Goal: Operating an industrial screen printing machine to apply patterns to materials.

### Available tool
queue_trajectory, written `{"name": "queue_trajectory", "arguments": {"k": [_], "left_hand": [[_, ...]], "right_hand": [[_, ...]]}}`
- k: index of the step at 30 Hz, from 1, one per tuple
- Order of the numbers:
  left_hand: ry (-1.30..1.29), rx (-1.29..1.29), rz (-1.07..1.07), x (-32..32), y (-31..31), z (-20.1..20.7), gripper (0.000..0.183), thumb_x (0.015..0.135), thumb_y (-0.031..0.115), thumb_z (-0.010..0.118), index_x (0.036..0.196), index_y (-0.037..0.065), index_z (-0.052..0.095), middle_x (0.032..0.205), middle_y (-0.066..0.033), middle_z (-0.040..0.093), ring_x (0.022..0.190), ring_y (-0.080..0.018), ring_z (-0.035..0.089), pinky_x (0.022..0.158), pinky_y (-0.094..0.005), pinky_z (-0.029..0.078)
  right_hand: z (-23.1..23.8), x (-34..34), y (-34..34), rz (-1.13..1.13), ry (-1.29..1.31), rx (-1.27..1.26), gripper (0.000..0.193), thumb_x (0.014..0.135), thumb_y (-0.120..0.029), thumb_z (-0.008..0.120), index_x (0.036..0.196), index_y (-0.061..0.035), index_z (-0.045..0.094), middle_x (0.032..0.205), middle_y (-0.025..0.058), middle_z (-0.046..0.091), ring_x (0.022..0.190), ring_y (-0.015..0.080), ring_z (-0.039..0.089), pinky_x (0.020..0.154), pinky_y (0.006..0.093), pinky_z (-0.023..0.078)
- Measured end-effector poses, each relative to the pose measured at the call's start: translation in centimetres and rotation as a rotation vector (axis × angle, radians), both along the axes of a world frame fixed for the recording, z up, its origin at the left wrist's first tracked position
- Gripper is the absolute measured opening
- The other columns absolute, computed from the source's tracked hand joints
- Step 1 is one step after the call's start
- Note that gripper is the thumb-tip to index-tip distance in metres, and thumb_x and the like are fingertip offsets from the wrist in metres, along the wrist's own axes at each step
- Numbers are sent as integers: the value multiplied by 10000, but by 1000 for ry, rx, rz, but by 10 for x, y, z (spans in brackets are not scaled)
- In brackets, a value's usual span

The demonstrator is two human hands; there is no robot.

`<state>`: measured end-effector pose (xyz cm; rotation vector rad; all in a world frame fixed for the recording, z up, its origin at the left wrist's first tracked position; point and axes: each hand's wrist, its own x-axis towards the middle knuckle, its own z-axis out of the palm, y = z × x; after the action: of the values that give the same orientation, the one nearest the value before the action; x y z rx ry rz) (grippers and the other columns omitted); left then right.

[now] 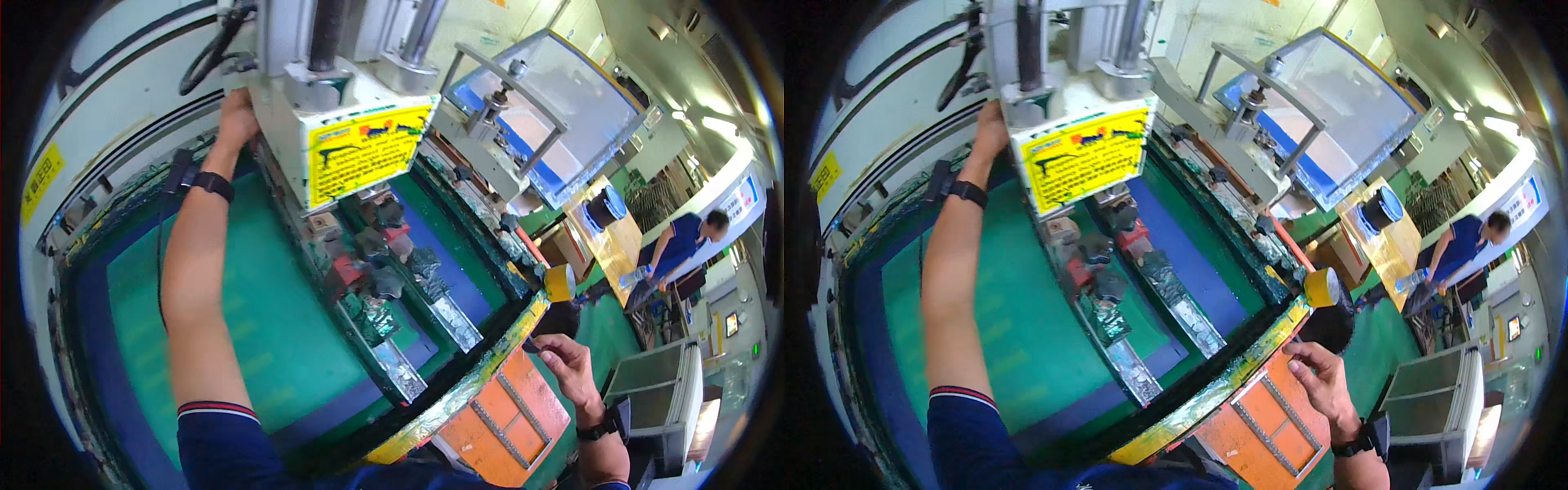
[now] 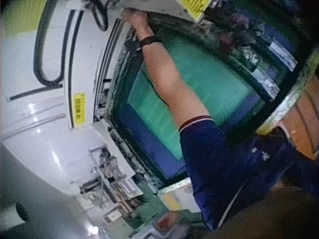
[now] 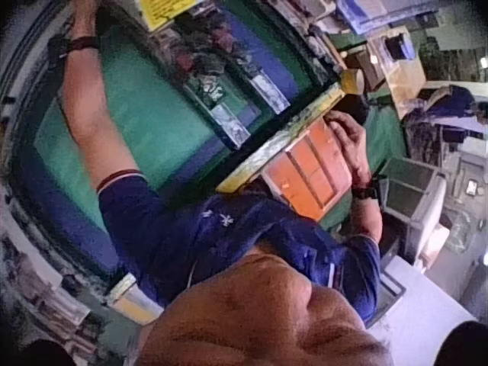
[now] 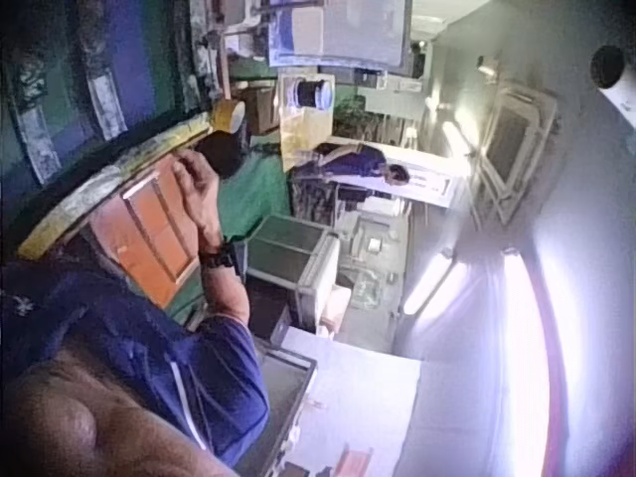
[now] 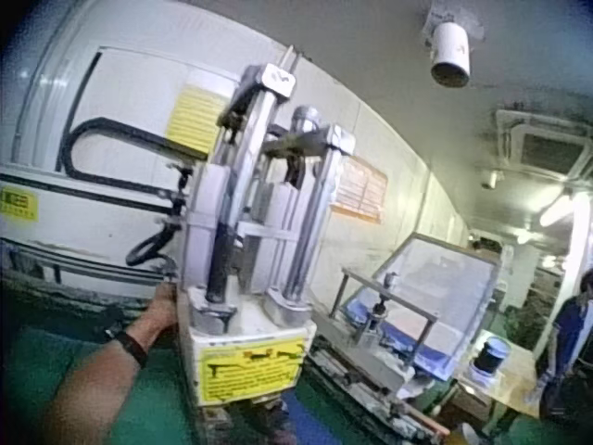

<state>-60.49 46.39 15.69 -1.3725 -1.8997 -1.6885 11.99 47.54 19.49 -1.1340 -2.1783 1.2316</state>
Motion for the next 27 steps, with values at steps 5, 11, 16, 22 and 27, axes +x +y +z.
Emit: {"name": "queue_trajectory", "arguments": {"k": [5,11,16,22,27], "left_hand": [[169,-316,305,24,-18,13,212,844,162,677,972,3,734,913,-241,714,881,-414,694,785,-449,540],[-72,-192,288,124,-134,16,267,925,263,646,942,16,746,825,-134,743,750,-264,722,726,-389,549],[110,-341,-134,296,-169,85,171,894,123,728,1007,-5,723,923,-111,733,779,-134,673,698,-278,536],[454,-449,-146,352,-95,97,238,900,136,661,1081,-17,681,1034,-213,702,958,-398,667,864,-451,532],[457,-933,78,352,-57,102,307,915,202,608,1116,-22,669,1009,-275,690,969,-449,651,878,-516,509]], "right_hand": [[33,-66,30,116,43,102,265,977,-166,656,1148,34,677,1040,49,698,956,113,618,851,291,507],[36,-175,49,336,231,227,358,929,-223,739,1185,22,682,1008,81,718,892,122,637,785,297,525],[19,-233,75,454,178,391,461,858,-306,780,1196,-6,691,1049,144,723,819,245,661,766,376,541],[9,-273,86,559,215,474,539,744,-393,849,1088,-3,708,950,160,705,846,324,675,761,419,535],[-2,-286,87,538,313,534,504,703,-403,859,1009,-20,739,889,176,698,838,362,676,777,446,536]]}}
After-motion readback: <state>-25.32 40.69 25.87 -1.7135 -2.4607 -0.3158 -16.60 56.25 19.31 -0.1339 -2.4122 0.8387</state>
